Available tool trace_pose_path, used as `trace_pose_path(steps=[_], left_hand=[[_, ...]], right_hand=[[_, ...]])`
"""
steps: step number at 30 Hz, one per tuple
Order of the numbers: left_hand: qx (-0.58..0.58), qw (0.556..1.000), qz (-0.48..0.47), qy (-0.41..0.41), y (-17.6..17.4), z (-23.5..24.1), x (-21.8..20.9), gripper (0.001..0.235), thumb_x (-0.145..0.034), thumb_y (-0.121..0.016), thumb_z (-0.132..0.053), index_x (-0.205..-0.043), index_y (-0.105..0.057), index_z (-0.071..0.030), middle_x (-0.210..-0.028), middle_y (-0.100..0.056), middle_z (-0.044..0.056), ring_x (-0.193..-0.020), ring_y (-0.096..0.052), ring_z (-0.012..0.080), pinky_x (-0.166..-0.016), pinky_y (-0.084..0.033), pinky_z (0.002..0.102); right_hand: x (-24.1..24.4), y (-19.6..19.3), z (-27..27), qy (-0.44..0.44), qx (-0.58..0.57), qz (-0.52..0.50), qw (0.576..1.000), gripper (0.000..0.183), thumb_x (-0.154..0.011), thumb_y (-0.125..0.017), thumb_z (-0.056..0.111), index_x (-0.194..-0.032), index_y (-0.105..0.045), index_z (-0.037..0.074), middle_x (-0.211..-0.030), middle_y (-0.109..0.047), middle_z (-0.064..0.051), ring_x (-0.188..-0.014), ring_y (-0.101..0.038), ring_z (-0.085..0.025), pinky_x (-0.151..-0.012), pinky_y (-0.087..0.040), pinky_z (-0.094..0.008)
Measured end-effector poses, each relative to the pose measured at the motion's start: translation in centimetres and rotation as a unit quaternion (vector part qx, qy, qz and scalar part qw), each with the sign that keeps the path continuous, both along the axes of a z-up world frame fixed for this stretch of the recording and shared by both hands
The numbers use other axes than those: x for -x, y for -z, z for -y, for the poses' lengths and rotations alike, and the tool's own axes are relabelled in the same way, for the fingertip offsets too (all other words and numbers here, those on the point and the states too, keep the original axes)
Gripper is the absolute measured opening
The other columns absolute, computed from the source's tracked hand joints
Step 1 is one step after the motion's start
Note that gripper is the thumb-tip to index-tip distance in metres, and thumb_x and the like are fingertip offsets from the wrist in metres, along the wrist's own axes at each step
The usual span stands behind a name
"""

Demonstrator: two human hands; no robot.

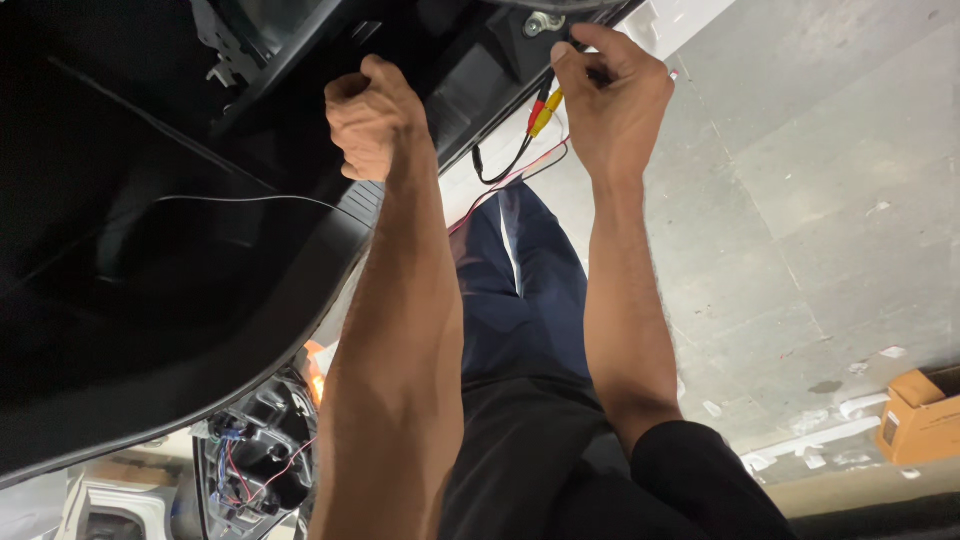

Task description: The person works on the wiring of a car's rear light assembly, connecting wires and using a multimeter to test connections. They then use electrical tape to insulate the wire connections.

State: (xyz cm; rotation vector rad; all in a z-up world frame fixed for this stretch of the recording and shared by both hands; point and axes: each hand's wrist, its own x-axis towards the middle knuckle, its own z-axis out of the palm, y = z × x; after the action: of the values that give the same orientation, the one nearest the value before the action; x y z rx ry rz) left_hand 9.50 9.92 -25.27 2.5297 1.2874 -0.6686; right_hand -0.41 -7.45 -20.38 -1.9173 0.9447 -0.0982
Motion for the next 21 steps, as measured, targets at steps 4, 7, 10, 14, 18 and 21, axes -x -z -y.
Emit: trace_pose_path(steps=[4,7,10,14,18,21], left_hand=[[-0.015,1.0,0.017,-0.001,-0.1,0.1,-0.5,0.023,-0.08,-0.062,-0.04,-0.079,-0.075,-0.021,-0.061,-0.071,-0.006,-0.053,-0.064,0.0138,-0.072,-0.041,0.038],[-0.015,1.0,0.014,-0.007,0.0,0.1,-0.4,0.024,-0.079,-0.062,-0.041,-0.078,-0.075,-0.021,-0.06,-0.071,-0.007,-0.051,-0.063,0.0134,-0.07,-0.041,0.037],[-0.012,1.0,0.008,-0.008,0.3,0.1,-0.2,0.024,-0.08,-0.062,-0.04,-0.078,-0.076,-0.021,-0.06,-0.07,-0.006,-0.051,-0.063,0.0139,-0.07,-0.04,0.036],[-0.006,1.0,0.02,0.005,0.2,0.0,-0.2,0.023,-0.081,-0.061,-0.04,-0.079,-0.076,-0.021,-0.06,-0.071,-0.007,-0.051,-0.063,0.0137,-0.069,-0.039,0.036],[-0.01,1.0,0.011,-0.003,0.0,0.1,-0.4,0.024,-0.081,-0.062,-0.041,-0.079,-0.076,-0.022,-0.062,-0.071,-0.007,-0.052,-0.062,0.0131,-0.067,-0.039,0.037],[0.003,1.0,0.0,-0.001,-0.3,0.2,-0.5,0.025,-0.082,-0.062,-0.041,-0.079,-0.076,-0.021,-0.062,-0.072,-0.006,-0.052,-0.062,0.014,-0.069,-0.039,0.037]], right_hand=[[-1.1,-0.2,0.0,-0.01,0.008,0.008,1.0,0.019,-0.092,-0.086,0.009,-0.105,-0.078,-0.003,-0.073,-0.075,-0.005,-0.064,-0.061,-0.003,-0.059,-0.048,-0.02],[-1.4,0.0,0.2,-0.011,0.011,-0.004,1.0,0.018,-0.091,-0.086,0.008,-0.103,-0.078,-0.002,-0.072,-0.075,-0.005,-0.064,-0.063,-0.003,-0.06,-0.049,-0.019],[-1.4,0.3,0.5,-0.008,-0.004,-0.011,1.0,0.017,-0.091,-0.085,0.007,-0.104,-0.079,-0.002,-0.075,-0.077,-0.005,-0.065,-0.065,-0.004,-0.06,-0.05,-0.019],[-1.6,0.6,0.4,-0.007,-0.036,0.011,0.999,0.018,-0.092,-0.084,0.006,-0.107,-0.079,-0.002,-0.081,-0.079,-0.006,-0.07,-0.07,-0.005,-0.064,-0.054,-0.019],[-1.8,0.7,0.2,0.01,-0.058,0.008,0.998,0.018,-0.091,-0.084,0.007,-0.105,-0.079,-0.002,-0.081,-0.079,-0.006,-0.071,-0.072,-0.005,-0.065,-0.056,-0.019],[-1.8,0.9,0.1,0.011,-0.057,-0.02,0.998,0.019,-0.09,-0.084,0.008,-0.106,-0.079,-0.003,-0.079,-0.078,-0.007,-0.067,-0.066,-0.006,-0.061,-0.05,-0.021]])
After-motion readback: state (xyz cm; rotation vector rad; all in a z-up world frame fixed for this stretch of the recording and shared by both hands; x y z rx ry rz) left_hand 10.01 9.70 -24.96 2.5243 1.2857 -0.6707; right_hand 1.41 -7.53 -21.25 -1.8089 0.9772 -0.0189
